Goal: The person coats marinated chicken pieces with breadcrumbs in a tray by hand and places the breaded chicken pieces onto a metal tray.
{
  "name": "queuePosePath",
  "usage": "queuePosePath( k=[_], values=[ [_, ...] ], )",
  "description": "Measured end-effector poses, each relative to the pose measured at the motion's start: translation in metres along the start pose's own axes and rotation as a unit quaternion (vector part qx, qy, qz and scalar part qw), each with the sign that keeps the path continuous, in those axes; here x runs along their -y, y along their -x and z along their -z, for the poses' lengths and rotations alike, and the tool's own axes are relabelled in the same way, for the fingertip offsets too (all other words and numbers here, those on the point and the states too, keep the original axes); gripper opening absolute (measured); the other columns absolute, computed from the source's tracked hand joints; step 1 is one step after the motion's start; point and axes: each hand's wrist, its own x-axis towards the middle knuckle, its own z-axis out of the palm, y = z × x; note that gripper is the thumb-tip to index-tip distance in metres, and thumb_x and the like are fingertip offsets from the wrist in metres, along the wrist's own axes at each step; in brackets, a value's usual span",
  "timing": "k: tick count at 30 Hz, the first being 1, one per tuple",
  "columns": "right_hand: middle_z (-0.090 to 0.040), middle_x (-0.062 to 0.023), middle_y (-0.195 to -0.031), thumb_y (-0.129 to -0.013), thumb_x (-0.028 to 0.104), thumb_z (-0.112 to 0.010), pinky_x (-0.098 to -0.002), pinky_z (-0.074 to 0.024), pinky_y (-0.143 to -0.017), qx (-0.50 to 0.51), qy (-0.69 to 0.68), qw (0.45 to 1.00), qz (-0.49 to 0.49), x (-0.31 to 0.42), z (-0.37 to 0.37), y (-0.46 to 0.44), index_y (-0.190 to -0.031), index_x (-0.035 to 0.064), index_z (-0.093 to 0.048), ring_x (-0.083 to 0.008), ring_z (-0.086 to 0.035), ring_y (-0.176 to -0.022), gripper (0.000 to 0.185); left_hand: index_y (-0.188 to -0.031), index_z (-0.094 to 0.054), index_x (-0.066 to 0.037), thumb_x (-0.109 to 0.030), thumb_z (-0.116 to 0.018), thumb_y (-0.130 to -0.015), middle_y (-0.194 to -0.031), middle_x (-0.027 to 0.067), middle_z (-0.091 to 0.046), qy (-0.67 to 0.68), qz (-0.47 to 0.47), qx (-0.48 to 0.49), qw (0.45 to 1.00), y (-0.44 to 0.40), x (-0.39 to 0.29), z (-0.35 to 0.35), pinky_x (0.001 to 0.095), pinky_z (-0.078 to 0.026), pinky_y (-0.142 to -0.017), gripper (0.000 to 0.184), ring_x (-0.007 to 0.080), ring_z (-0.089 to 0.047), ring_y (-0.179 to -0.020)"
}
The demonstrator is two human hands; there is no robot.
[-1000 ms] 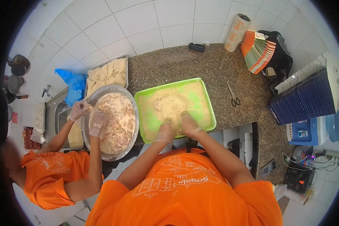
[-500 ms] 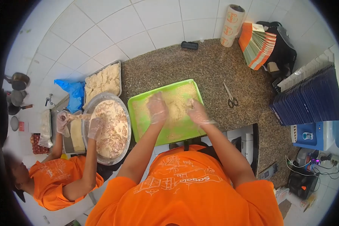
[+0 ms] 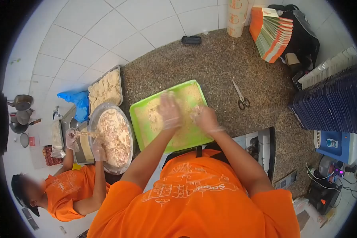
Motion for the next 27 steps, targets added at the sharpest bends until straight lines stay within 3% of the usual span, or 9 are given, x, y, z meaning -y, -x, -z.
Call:
queuePosePath(
  k=[4, 6, 10, 16, 18, 22, 24, 25, 27],
  values=[
    [-0.072, -0.0130, -0.084, -0.089, 0.007, -0.067, -0.0370, -0.0549, -0.061, -0.082, 0.126, 0.968, 0.201, -0.007, -0.010, -0.002, -0.103, -0.0015, -0.070, -0.0196, -0.070, -0.066, 0.017, -0.156, -0.035, -0.006, -0.042, -0.045, -0.100, -0.165, 0.0205, -0.023, 0.071, 0.019, 0.128, 0.989, 0.005, -0.011, 0.041, 0.0735, -0.015, -0.113, 0.067, 0.0399, -0.016, -0.154],
    [-0.070, -0.0239, -0.088, -0.086, 0.015, -0.070, -0.0453, -0.0549, -0.074, 0.065, -0.046, 0.995, -0.066, 0.025, -0.003, 0.010, -0.101, 0.0011, -0.070, -0.0393, -0.070, -0.082, 0.021, -0.155, -0.034, -0.002, -0.040, -0.045, -0.100, -0.164, 0.0230, -0.023, 0.021, 0.010, 0.139, 0.990, 0.008, 0.007, 0.044, 0.0720, -0.013, -0.115, 0.068, 0.0417, -0.014, -0.154],
    [-0.071, -0.0247, -0.097, -0.083, 0.018, -0.074, -0.0457, -0.0539, -0.077, 0.070, 0.254, 0.956, 0.130, 0.006, -0.032, -0.003, -0.101, -0.0008, -0.070, -0.0399, -0.070, -0.087, 0.026, -0.156, -0.029, 0.000, -0.037, -0.048, -0.099, -0.163, 0.0253, -0.022, 0.117, 0.038, 0.102, 0.987, 0.025, 0.025, 0.039, 0.0689, -0.009, -0.117, 0.070, 0.0434, -0.013, -0.154],
    [-0.073, -0.0222, -0.093, -0.076, 0.024, -0.075, -0.0455, -0.0548, -0.081, 0.018, 0.308, 0.951, -0.013, 0.030, -0.102, -0.014, -0.104, 0.0019, -0.073, -0.0393, -0.071, -0.090, 0.035, -0.156, -0.024, 0.002, -0.024, -0.049, -0.102, -0.162, 0.0260, -0.025, 0.306, 0.122, -0.071, 0.942, 0.041, 0.068, 0.068, 0.0591, -0.009, -0.122, 0.066, 0.0424, -0.016, -0.153],
    [-0.072, -0.0242, -0.099, -0.075, 0.022, -0.075, -0.0445, -0.0538, -0.086, 0.038, 0.208, 0.977, -0.005, 0.055, -0.094, -0.014, -0.107, -0.0005, -0.071, -0.0390, -0.069, -0.097, 0.040, -0.155, -0.028, -0.002, -0.027, -0.045, -0.107, -0.159, 0.0243, -0.032, 0.482, 0.226, -0.035, 0.846, 0.050, 0.086, 0.108, 0.0461, -0.018, -0.123, 0.057, 0.0355, -0.029, -0.149],
    [-0.066, -0.0195, -0.126, -0.091, 0.023, -0.068, -0.0474, -0.0520, -0.097, 0.123, -0.054, 0.991, -0.027, 0.012, -0.066, -0.053, -0.127, 0.0005, -0.061, -0.0337, -0.065, -0.114, 0.043, -0.153, -0.033, -0.002, -0.029, -0.046, -0.108, -0.153, 0.0189, -0.043, 0.494, 0.282, 0.081, 0.819, 0.084, 0.117, 0.119, 0.0379, -0.023, -0.121, 0.054, 0.0286, -0.036, -0.145],
    [-0.059, -0.0169, -0.138, -0.098, 0.019, -0.056, -0.0512, -0.0502, -0.102, 0.196, 0.019, 0.980, 0.038, -0.013, -0.055, -0.078, -0.136, 0.0004, -0.052, -0.0322, -0.060, -0.124, 0.042, -0.150, -0.040, -0.001, -0.030, -0.045, -0.109, -0.149, 0.0123, -0.049, 0.777, 0.261, 0.062, 0.570, 0.101, 0.126, 0.093, 0.0358, -0.028, -0.119, 0.050, 0.0257, -0.043, -0.141],
    [-0.059, -0.0169, -0.138, -0.098, 0.019, -0.056, -0.0512, -0.0502, -0.102, 0.196, 0.026, 0.979, 0.042, -0.003, -0.053, -0.081, -0.136, 0.0004, -0.052, -0.0322, -0.060, -0.124, 0.042, -0.150, -0.040, -0.001, -0.030, -0.045, -0.109, -0.149, 0.0123, -0.049, 0.780, 0.259, 0.056, 0.567, 0.106, 0.128, 0.092, 0.0358, -0.028, -0.119, 0.050, 0.0257, -0.043, -0.141],
    [-0.061, -0.0175, -0.135, -0.099, 0.019, -0.052, -0.0540, -0.0504, -0.102, 0.152, -0.301, 0.914, -0.224, 0.033, -0.052, -0.081, -0.132, -0.0003, -0.053, -0.0334, -0.061, -0.122, 0.038, -0.145, -0.047, -0.004, -0.023, -0.054, -0.107, -0.143, 0.0089, -0.053, 0.774, 0.236, 0.121, 0.575, 0.117, 0.133, 0.101, 0.0310, -0.036, -0.113, 0.043, 0.0216, -0.052, -0.132]
  ],
)
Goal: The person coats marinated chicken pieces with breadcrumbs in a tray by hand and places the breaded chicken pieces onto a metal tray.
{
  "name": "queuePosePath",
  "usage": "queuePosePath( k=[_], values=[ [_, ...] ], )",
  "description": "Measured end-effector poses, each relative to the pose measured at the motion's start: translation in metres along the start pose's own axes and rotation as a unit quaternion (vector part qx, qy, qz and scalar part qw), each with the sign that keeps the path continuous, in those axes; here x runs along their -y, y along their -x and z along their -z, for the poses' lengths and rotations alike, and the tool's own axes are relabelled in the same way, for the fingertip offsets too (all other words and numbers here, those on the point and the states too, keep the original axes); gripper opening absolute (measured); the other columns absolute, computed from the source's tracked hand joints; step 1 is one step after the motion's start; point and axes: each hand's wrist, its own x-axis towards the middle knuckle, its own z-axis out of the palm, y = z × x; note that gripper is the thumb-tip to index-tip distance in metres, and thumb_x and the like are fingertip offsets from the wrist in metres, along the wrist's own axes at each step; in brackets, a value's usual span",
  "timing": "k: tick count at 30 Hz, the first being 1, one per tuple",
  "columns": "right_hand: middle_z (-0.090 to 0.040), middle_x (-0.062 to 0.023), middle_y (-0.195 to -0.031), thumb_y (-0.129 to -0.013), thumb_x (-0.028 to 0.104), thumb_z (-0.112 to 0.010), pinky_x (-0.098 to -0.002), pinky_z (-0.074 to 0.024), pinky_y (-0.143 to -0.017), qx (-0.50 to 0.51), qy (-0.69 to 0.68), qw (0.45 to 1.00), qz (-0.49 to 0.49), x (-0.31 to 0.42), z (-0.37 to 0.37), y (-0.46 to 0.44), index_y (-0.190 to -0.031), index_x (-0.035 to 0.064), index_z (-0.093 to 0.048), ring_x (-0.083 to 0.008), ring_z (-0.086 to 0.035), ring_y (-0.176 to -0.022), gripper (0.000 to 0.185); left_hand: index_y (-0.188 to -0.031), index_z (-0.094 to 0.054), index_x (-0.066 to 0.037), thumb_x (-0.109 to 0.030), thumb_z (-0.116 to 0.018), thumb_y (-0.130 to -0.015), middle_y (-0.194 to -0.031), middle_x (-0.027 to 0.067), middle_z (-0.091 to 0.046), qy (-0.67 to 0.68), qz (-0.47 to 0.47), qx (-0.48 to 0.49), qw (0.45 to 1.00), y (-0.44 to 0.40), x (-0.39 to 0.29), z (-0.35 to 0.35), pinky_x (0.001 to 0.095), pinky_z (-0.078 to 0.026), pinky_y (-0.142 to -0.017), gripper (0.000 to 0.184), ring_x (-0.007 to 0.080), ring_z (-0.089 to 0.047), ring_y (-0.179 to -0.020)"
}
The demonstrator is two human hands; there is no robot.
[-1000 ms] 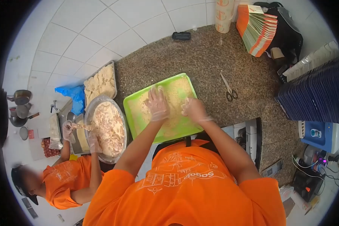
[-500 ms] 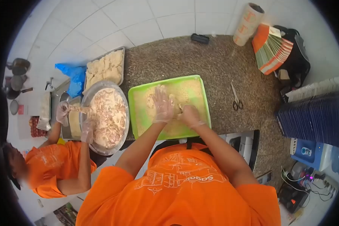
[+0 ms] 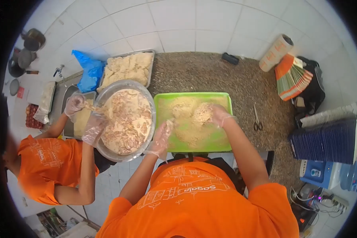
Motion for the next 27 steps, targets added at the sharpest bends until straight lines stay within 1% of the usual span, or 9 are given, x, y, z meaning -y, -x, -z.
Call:
queuePosePath(
  k=[2, 7, 12, 13, 14, 18, 21, 26, 27],
  values=[
    [-0.062, -0.0175, -0.133, -0.099, 0.018, -0.051, -0.0544, -0.0505, -0.102, 0.026, 0.004, 1.000, -0.002, 0.028, -0.025, -0.007, -0.132, -0.0001, -0.054, -0.0337, -0.062, -0.122, 0.038, -0.143, -0.049, -0.006, -0.022, -0.055, -0.106, -0.136, 0.0072, -0.058, -0.047, -0.022, 0.006, 0.999, 0.014, -0.034, -0.004, 0.0311, -0.037, -0.112, 0.041, 0.0204, -0.054, -0.130],
    [-0.063, -0.0178, -0.130, -0.099, 0.017, -0.050, -0.0545, -0.0520, -0.101, 0.184, 0.029, 0.979, 0.081, 0.110, -0.152, -0.036, -0.131, 0.0013, -0.054, -0.0340, -0.063, -0.119, 0.036, -0.141, -0.050, -0.003, -0.023, -0.055, -0.106, -0.133, 0.0091, -0.060, 0.320, 0.080, 0.030, 0.943, 0.012, -0.058, 0.032, 0.0313, -0.038, -0.111, 0.041, 0.0156, -0.054, -0.126],
    [-0.062, -0.0152, -0.126, -0.091, 0.017, -0.068, -0.0515, -0.0517, -0.100, 0.173, 0.092, 0.967, 0.162, 0.144, -0.288, -0.139, -0.128, 0.0049, -0.057, -0.0321, -0.061, -0.116, 0.040, -0.139, -0.051, 0.000, -0.030, -0.055, -0.105, -0.132, 0.0108, -0.061, 0.092, -0.023, -0.030, 0.995, 0.050, -0.125, 0.043, 0.0343, -0.039, -0.112, 0.046, 0.0208, -0.057, -0.126],
    [-0.062, -0.0165, -0.126, -0.085, 0.018, -0.076, -0.0487, -0.0496, -0.103, 0.112, 0.452, 0.814, 0.347, 0.143, -0.317, -0.151, -0.129, 0.0060, -0.057, -0.0329, -0.060, -0.118, 0.049, -0.141, -0.049, 0.000, -0.025, -0.054, -0.106, -0.133, 0.0096, -0.059, 0.090, -0.003, -0.034, 0.995, 0.055, -0.136, 0.049, 0.0325, -0.039, -0.111, 0.043, 0.0181, -0.055, -0.126],
    [-0.061, -0.0178, -0.126, -0.079, 0.018, -0.084, -0.0458, -0.0475, -0.106, 0.027, 0.722, 0.506, 0.471, 0.140, -0.346, -0.163, -0.130, 0.0071, -0.057, -0.0338, -0.060, -0.119, 0.059, -0.143, -0.047, 0.000, -0.019, -0.053, -0.107, -0.133, 0.0084, -0.058, 0.089, 0.016, -0.039, 0.995, 0.059, -0.142, 0.055, 0.0306, -0.039, -0.110, 0.041, 0.0154, -0.053, -0.126],
    [-0.062, -0.0187, -0.128, -0.084, 0.026, -0.077, -0.0471, -0.0492, -0.103, 0.069, 0.761, 0.426, 0.484, 0.133, -0.424, -0.214, -0.128, 0.0031, -0.060, -0.0379, -0.059, -0.120, 0.053, -0.144, -0.043, -0.001, -0.016, -0.053, -0.106, -0.140, 0.0080, -0.052, 0.102, -0.023, -0.080, 0.991, 0.073, -0.140, 0.081, 0.0328, -0.036, -0.114, 0.042, 0.0186, -0.049, -0.132],
    [-0.062, -0.0213, -0.125, -0.076, 0.028, -0.084, -0.0455, -0.0479, -0.104, 0.153, 0.739, 0.529, 0.388, 0.132, -0.442, -0.240, -0.125, 0.0040, -0.063, -0.0406, -0.058, -0.120, 0.059, -0.144, -0.043, -0.001, -0.012, -0.051, -0.106, -0.141, 0.0083, -0.051, 0.142, 0.014, -0.114, 0.983, 0.082, -0.152, 0.088, 0.0341, -0.034, -0.115, 0.041, 0.0194, -0.047, -0.134],
    [-0.067, -0.0177, -0.115, -0.082, 0.029, -0.078, -0.0419, -0.0569, -0.083, 0.203, 0.926, 0.062, 0.313, 0.134, -0.409, -0.391, -0.120, 0.0064, -0.066, -0.0368, -0.065, -0.109, 0.046, -0.145, -0.043, -0.002, -0.013, -0.053, -0.105, -0.142, 0.0091, -0.051, 0.170, -0.002, -0.092, 0.981, 0.085, -0.144, 0.096, 0.0335, -0.035, -0.115, 0.042, 0.0176, -0.047, -0.133],
    [-0.068, -0.0185, -0.113, -0.083, 0.035, -0.077, -0.0416, -0.0563, -0.083, 0.107, 0.910, 0.209, 0.343, 0.138, -0.403, -0.345, -0.120, 0.0046, -0.065, -0.0355, -0.066, -0.105, 0.050, -0.144, -0.044, -0.002, -0.015, -0.054, -0.105, -0.141, 0.0092, -0.051, 0.155, 0.036, -0.089, 0.983, 0.081, -0.153, 0.090, 0.0337, -0.036, -0.114, 0.043, 0.0178, -0.048, -0.132]
  ],
)
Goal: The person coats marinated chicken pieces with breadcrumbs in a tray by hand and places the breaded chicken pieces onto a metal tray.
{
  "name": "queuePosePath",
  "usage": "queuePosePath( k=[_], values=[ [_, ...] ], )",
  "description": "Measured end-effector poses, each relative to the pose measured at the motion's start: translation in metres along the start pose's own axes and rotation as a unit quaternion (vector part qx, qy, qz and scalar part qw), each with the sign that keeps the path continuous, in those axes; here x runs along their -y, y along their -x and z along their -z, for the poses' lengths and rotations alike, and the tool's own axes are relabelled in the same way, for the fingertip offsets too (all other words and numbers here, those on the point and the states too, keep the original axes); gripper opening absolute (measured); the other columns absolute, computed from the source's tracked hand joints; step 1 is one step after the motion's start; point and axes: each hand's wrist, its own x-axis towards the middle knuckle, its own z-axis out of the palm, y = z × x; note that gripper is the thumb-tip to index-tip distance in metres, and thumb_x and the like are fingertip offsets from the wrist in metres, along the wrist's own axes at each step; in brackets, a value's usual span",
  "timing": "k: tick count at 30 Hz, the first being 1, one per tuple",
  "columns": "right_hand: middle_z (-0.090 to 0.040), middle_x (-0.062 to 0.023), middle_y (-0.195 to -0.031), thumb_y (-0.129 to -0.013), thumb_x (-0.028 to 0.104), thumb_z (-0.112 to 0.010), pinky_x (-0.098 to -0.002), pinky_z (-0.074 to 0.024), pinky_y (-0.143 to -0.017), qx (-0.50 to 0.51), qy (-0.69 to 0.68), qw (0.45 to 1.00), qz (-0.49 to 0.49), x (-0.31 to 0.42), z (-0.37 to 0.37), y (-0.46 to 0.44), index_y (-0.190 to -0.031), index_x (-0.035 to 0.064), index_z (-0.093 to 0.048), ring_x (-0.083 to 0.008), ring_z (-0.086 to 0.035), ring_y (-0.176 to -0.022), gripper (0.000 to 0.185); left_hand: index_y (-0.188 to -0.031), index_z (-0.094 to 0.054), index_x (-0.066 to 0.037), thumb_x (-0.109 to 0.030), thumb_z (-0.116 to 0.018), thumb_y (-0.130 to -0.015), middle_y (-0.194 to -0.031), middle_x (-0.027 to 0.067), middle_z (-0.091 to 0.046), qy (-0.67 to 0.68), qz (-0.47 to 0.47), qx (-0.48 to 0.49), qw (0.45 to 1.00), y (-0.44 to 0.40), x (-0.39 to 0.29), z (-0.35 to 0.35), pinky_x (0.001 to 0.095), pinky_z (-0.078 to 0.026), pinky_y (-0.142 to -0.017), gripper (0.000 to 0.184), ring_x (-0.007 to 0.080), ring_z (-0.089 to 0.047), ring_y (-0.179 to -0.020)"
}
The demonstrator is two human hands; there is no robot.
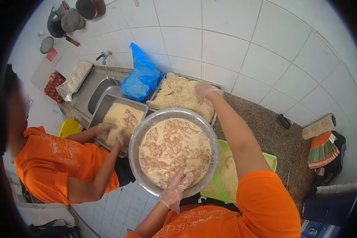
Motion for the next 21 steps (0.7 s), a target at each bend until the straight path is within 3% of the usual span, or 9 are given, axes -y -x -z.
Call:
queuePosePath(
  k=[3, 5, 8, 9, 10, 13, 14, 17, 21],
  values=[
    [-0.069, -0.0200, -0.108, -0.085, 0.048, -0.075, -0.0411, -0.0551, -0.082, -0.233, -0.287, 0.908, -0.199, 0.030, 0.067, 0.117, -0.120, 0.0010, -0.063, -0.0330, -0.068, -0.099, 0.060, -0.143, -0.045, -0.001, -0.016, -0.055, -0.105, -0.138, 0.0088, -0.054, -0.028, 0.048, 0.029, 0.998, -0.020, 0.024, -0.014, 0.0339, -0.040, -0.110, 0.042, 0.0180, -0.050, -0.129],
    [-0.073, -0.0152, -0.092, -0.090, 0.049, -0.069, -0.0373, -0.0553, -0.070, -0.260, -0.697, 0.637, -0.204, 0.040, 0.070, 0.184, -0.121, -0.0039, -0.061, -0.0245, -0.068, -0.071, 0.062, -0.142, -0.046, 0.000, -0.016, -0.056, -0.105, -0.137, 0.0083, -0.056, -0.036, 0.074, 0.062, 0.995, -0.037, 0.061, -0.024, 0.0339, -0.042, -0.108, 0.041, 0.0181, -0.052, -0.127],
    [-0.072, -0.0171, -0.093, -0.091, 0.053, -0.067, -0.0345, -0.0552, -0.069, -0.142, -0.751, 0.589, -0.263, 0.068, 0.095, 0.318, -0.141, -0.0046, -0.046, -0.0188, -0.066, -0.073, 0.079, -0.148, -0.040, 0.001, -0.024, -0.057, -0.103, -0.139, 0.0167, -0.056, -0.053, 0.120, 0.137, 0.982, -0.049, 0.095, -0.058, 0.0406, -0.045, -0.102, 0.054, 0.0265, -0.057, -0.122],
    [-0.072, -0.0171, -0.093, -0.091, 0.053, -0.067, -0.0345, -0.0552, -0.069, -0.137, -0.753, 0.578, -0.284, 0.082, 0.083, 0.357, -0.141, -0.0046, -0.046, -0.0188, -0.066, -0.073, 0.079, -0.150, -0.036, 0.002, -0.030, -0.058, -0.101, -0.143, 0.0217, -0.051, -0.354, 0.135, 0.161, 0.911, -0.056, 0.088, -0.069, 0.0449, -0.043, -0.104, 0.062, 0.0329, -0.054, -0.125],
    [-0.071, -0.0208, -0.100, -0.087, 0.051, -0.072, -0.0373, -0.0557, -0.075, -0.114, -0.693, 0.637, -0.318, 0.097, 0.073, 0.393, -0.150, -0.0007, -0.032, -0.0238, -0.068, -0.077, 0.090, -0.152, -0.032, 0.003, -0.036, -0.058, -0.100, -0.147, 0.0267, -0.046, -0.622, 0.123, 0.177, 0.753, -0.057, 0.089, -0.077, 0.0491, -0.041, -0.107, 0.070, 0.0392, -0.051, -0.129],
    [-0.064, -0.0295, -0.123, -0.075, 0.047, -0.085, -0.0449, -0.0542, -0.090, -0.058, -0.455, 0.801, -0.384, 0.135, -0.012, 0.485, -0.160, 0.0001, -0.009, -0.0384, -0.068, -0.104, 0.123, -0.154, -0.027, 0.006, -0.048, -0.059, -0.096, -0.152, 0.0340, -0.035, -0.695, 0.110, 0.098, 0.704, -0.076, 0.157, -0.062, 0.0546, -0.035, -0.111, 0.085, 0.0481, -0.043, -0.134],
    [-0.057, -0.0317, -0.131, -0.073, 0.044, -0.086, -0.0465, -0.0518, -0.095, -0.015, -0.385, 0.842, -0.378, 0.153, -0.054, 0.511, -0.159, -0.0028, -0.009, -0.0416, -0.061, -0.115, 0.125, -0.149, -0.034, 0.008, -0.049, -0.064, -0.091, -0.148, 0.0348, -0.038, -0.795, -0.048, 0.046, 0.603, -0.075, 0.184, -0.051, 0.0531, -0.040, -0.108, 0.086, 0.0461, -0.047, -0.131],
    [-0.042, -0.0341, -0.144, -0.071, 0.034, -0.088, -0.0471, -0.0472, -0.105, 0.037, -0.324, 0.874, -0.360, 0.210, -0.082, 0.543, -0.152, -0.0102, -0.021, -0.0448, -0.046, -0.134, 0.114, -0.142, -0.041, 0.006, -0.037, -0.069, -0.087, -0.141, 0.0334, -0.044, -0.791, -0.034, 0.086, 0.605, -0.085, 0.182, -0.073, 0.0498, -0.047, -0.101, 0.076, 0.0448, -0.052, -0.122],
    [-0.046, -0.0306, -0.142, -0.069, 0.024, -0.087, -0.0483, -0.0485, -0.102, -0.088, -0.400, 0.863, -0.296, 0.243, -0.154, 0.491, -0.141, -0.0090, -0.038, -0.0488, -0.054, -0.122, 0.093, -0.137, -0.048, 0.004, -0.024, -0.072, -0.082, -0.130, 0.0307, -0.054, -0.701, -0.158, 0.113, 0.686, -0.121, 0.242, -0.061, 0.0512, -0.054, -0.090, 0.066, 0.0480, -0.059, -0.108]
  ],
)
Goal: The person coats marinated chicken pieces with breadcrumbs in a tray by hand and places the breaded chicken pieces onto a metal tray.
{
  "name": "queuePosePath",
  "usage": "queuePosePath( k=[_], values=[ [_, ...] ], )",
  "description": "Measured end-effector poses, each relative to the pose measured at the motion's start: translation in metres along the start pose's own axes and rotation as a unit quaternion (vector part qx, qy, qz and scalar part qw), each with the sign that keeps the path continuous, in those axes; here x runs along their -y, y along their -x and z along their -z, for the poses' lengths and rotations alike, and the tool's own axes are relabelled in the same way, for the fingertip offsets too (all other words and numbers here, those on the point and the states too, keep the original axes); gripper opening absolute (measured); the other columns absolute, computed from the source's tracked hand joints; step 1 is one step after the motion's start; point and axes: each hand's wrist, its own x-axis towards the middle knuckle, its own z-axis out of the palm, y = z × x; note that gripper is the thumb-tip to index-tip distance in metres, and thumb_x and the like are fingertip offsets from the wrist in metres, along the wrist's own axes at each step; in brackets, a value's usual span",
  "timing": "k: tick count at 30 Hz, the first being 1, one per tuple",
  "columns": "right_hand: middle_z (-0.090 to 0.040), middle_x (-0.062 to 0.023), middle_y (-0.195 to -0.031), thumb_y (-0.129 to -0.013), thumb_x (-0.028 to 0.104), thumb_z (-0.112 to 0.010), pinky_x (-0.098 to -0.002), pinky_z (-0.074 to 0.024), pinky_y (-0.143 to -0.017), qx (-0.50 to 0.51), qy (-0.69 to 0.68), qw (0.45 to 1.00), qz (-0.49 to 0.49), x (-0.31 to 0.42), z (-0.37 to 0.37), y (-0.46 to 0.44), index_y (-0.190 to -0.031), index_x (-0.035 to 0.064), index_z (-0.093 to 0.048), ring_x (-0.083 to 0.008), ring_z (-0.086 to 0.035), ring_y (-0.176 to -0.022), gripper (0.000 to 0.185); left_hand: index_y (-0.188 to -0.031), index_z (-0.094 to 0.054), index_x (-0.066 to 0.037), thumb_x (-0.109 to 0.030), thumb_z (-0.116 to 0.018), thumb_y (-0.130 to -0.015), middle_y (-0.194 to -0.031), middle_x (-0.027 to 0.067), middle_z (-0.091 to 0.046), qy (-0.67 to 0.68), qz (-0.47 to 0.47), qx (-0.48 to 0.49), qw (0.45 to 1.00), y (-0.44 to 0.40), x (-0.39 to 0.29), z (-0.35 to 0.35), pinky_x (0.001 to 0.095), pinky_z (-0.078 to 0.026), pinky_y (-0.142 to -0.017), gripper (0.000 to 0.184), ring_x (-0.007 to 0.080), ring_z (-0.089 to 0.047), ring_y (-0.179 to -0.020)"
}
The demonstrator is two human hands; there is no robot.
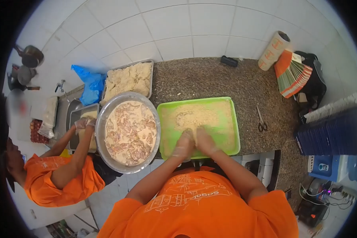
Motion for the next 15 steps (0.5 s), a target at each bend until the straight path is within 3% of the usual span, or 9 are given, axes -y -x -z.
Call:
queuePosePath(
  k=[2, 4, 5, 6, 7, 8, 11, 13, 15],
  values=[
    [-0.047, -0.0292, -0.142, -0.068, 0.021, -0.087, -0.0483, -0.0490, -0.102, -0.006, -0.068, 0.998, 0.009, -0.006, 0.004, -0.028, -0.137, -0.0088, -0.043, -0.0494, -0.056, -0.118, 0.088, -0.134, -0.051, 0.006, -0.018, -0.068, -0.080, -0.121, 0.0330, -0.058, 0.058, 0.083, -0.043, 0.994, -0.016, 0.012, -0.010, 0.0524, -0.054, -0.087, 0.062, 0.0504, -0.058, -0.106],
    [-0.055, -0.0297, -0.133, -0.070, 0.019, -0.086, -0.0479, -0.0492, -0.100, -0.105, -0.170, 0.979, 0.038, 0.013, 0.053, -0.034, -0.131, -0.0065, -0.051, -0.0475, -0.060, -0.113, 0.075, -0.133, -0.054, 0.008, -0.017, -0.067, -0.082, -0.118, 0.0332, -0.063, 0.085, 0.096, -0.067, 0.989, -0.025, -0.022, 0.052, 0.0518, -0.052, -0.093, 0.059, 0.0497, -0.060, -0.108],
    [-0.055, -0.0297, -0.133, -0.070, 0.019, -0.086, -0.0479, -0.0492, -0.100, -0.107, -0.175, 0.978, 0.035, 0.024, 0.076, -0.032, -0.131, -0.0065, -0.051, -0.0475, -0.060, -0.113, 0.075, -0.133, -0.055, 0.007, -0.019, -0.067, -0.083, -0.118, 0.0323, -0.064, 0.030, 0.098, -0.186, 0.977, -0.030, -0.011, 0.050, 0.0509, -0.051, -0.096, 0.058, 0.0483, -0.062, -0.108],
    [-0.058, -0.0302, -0.127, -0.072, 0.017, -0.084, -0.0473, -0.0503, -0.098, -0.077, -0.083, 0.990, -0.083, 0.035, 0.099, -0.028, -0.128, -0.0051, -0.054, -0.0441, -0.060, -0.115, 0.068, -0.134, -0.056, 0.006, -0.021, -0.068, -0.084, -0.118, 0.0314, -0.065, -0.024, 0.100, -0.303, 0.947, -0.035, 0.005, 0.045, 0.0501, -0.050, -0.098, 0.057, 0.0469, -0.063, -0.108],
    [-0.062, -0.0307, -0.121, -0.073, 0.015, -0.083, -0.0467, -0.0513, -0.096, -0.047, 0.016, 0.979, -0.196, 0.040, 0.112, -0.027, -0.126, -0.0037, -0.057, -0.0407, -0.061, -0.116, 0.061, -0.133, -0.058, 0.004, -0.024, -0.070, -0.085, -0.119, 0.0295, -0.066, -0.065, 0.123, -0.252, 0.958, -0.070, 0.081, -0.004, 0.0486, -0.049, -0.100, 0.056, 0.0446, -0.064, -0.110],
    [-0.062, -0.0307, -0.121, -0.073, 0.015, -0.083, -0.0467, -0.0513, -0.096, -0.048, 0.017, 0.980, -0.193, 0.031, 0.104, -0.034, -0.126, -0.0037, -0.057, -0.0407, -0.061, -0.116, 0.061, -0.132, -0.060, 0.002, -0.026, -0.071, -0.085, -0.120, 0.0276, -0.066, -0.107, 0.140, -0.198, 0.964, -0.104, 0.151, -0.049, 0.0470, -0.048, -0.102, 0.055, 0.0422, -0.065, -0.112],
    [-0.065, -0.0302, -0.113, -0.074, 0.019, -0.084, -0.0463, -0.0541, -0.091, -0.112, 0.048, 0.989, -0.078, -0.010, 0.050, -0.075, -0.125, -0.0040, -0.058, -0.0357, -0.064, -0.115, 0.062, -0.128, -0.065, -0.002, -0.022, -0.068, -0.086, -0.119, 0.0225, -0.070, 0.020, 0.194, -0.155, 0.968, -0.108, 0.017, 0.048, 0.0422, -0.047, -0.104, 0.047, 0.0363, -0.068, -0.109],
    [-0.066, -0.0291, -0.114, -0.071, 0.025, -0.087, -0.0461, -0.0547, -0.091, 0.013, 0.003, 0.994, -0.106, -0.021, 0.051, -0.097, -0.128, -0.0053, -0.057, -0.0360, -0.065, -0.114, 0.071, -0.129, -0.064, -0.002, -0.026, -0.069, -0.087, -0.122, 0.0223, -0.069, 0.049, 0.188, -0.093, 0.976, -0.100, -0.003, 0.063, 0.0410, -0.049, -0.100, 0.048, 0.0353, -0.068, -0.111],
    [-0.067, -0.0296, -0.114, -0.071, 0.024, -0.087, -0.0456, -0.0539, -0.092, 0.052, -0.073, 0.990, -0.111, -0.013, 0.081, -0.081, -0.128, -0.0053, -0.057, -0.0377, -0.065, -0.113, 0.070, -0.130, -0.064, -0.003, -0.030, -0.070, -0.088, -0.125, 0.0221, -0.068, 0.077, 0.177, -0.036, 0.980, -0.099, 0.005, 0.062, 0.0399, -0.051, -0.097, 0.050, 0.0343, -0.067, -0.113]
  ],
)
